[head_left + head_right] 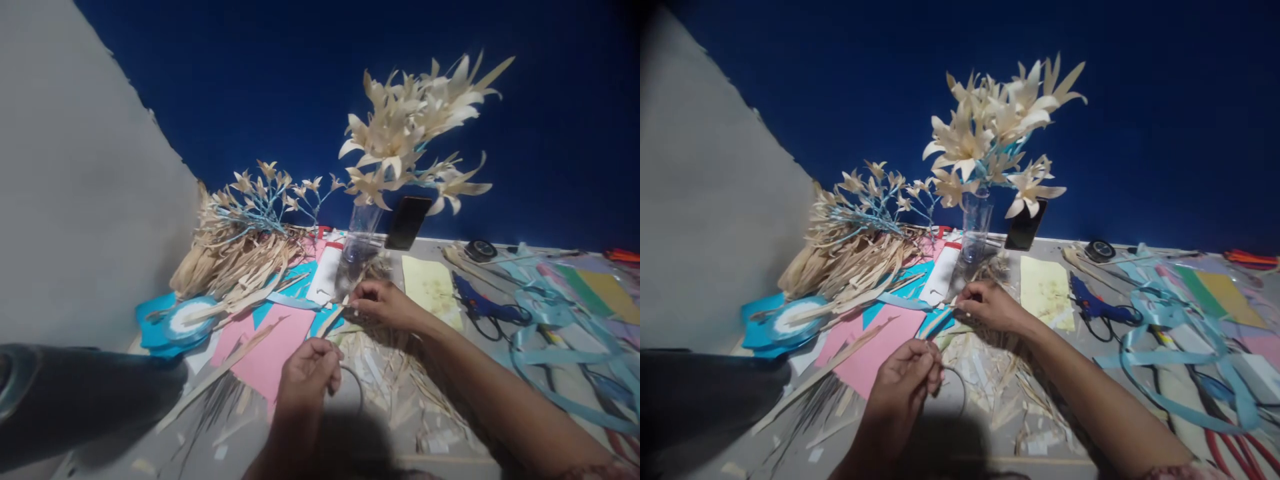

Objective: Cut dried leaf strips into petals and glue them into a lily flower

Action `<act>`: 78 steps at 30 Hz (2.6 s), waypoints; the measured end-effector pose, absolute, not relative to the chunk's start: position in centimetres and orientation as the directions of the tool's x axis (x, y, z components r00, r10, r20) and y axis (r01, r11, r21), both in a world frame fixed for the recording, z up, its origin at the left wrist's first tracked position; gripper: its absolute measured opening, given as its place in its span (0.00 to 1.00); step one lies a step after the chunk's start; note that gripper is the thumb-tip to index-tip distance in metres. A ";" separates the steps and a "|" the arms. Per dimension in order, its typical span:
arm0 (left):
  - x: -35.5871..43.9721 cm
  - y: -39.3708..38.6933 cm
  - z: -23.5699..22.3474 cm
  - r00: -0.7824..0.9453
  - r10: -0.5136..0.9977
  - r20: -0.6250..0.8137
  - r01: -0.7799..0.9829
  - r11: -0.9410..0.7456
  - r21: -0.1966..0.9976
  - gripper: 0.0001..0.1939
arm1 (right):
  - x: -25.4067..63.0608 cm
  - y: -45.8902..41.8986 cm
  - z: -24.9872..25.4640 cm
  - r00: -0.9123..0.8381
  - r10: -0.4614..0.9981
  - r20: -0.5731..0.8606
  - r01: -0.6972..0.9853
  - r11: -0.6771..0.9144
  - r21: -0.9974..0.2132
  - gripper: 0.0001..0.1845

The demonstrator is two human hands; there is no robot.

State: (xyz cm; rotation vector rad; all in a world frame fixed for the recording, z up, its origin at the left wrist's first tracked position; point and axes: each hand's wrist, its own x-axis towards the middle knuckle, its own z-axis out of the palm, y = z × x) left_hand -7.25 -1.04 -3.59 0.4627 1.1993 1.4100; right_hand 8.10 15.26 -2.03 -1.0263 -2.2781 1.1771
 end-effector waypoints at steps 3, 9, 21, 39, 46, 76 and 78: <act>-7.2 -1.3 -1.9 -0.430 0.876 -0.220 -0.256 0.115 0.960 0.09 | 8.2 14.9 -2.0 -0.613 0.790 0.003 0.428 0.335 -0.839 0.07; -7.4 -1.0 -0.5 -0.416 0.909 0.030 0.183 0.052 0.982 0.07 | 7.1 13.6 -0.9 -0.615 0.788 0.026 0.364 0.313 -0.878 0.08; -8.3 -0.9 0.0 -0.294 0.950 -0.108 0.122 0.149 0.981 0.10 | 9.5 12.0 2.4 -0.720 0.665 0.199 0.347 0.593 -0.727 0.14; -8.1 -1.8 -0.4 -0.250 0.949 0.193 0.449 -0.063 0.891 0.08 | 8.4 8.9 2.2 -0.711 0.532 0.460 0.448 0.847 -0.287 0.09; -8.9 -2.3 0.5 -0.248 0.967 0.063 0.346 0.027 0.938 0.11 | 9.6 10.9 1.7 -0.480 0.836 0.264 0.361 0.463 -0.809 0.10; -4.9 -0.7 1.8 -0.095 0.974 -0.206 -0.231 0.179 0.956 0.08 | 13.0 6.0 3.2 -0.574 0.810 -0.119 0.093 -0.080 -0.992 0.12; -4.0 -0.8 1.3 -0.159 0.968 -0.194 -0.316 0.136 0.939 0.08 | 13.3 5.5 2.7 -0.513 0.853 -0.097 0.032 -0.093 -0.995 0.13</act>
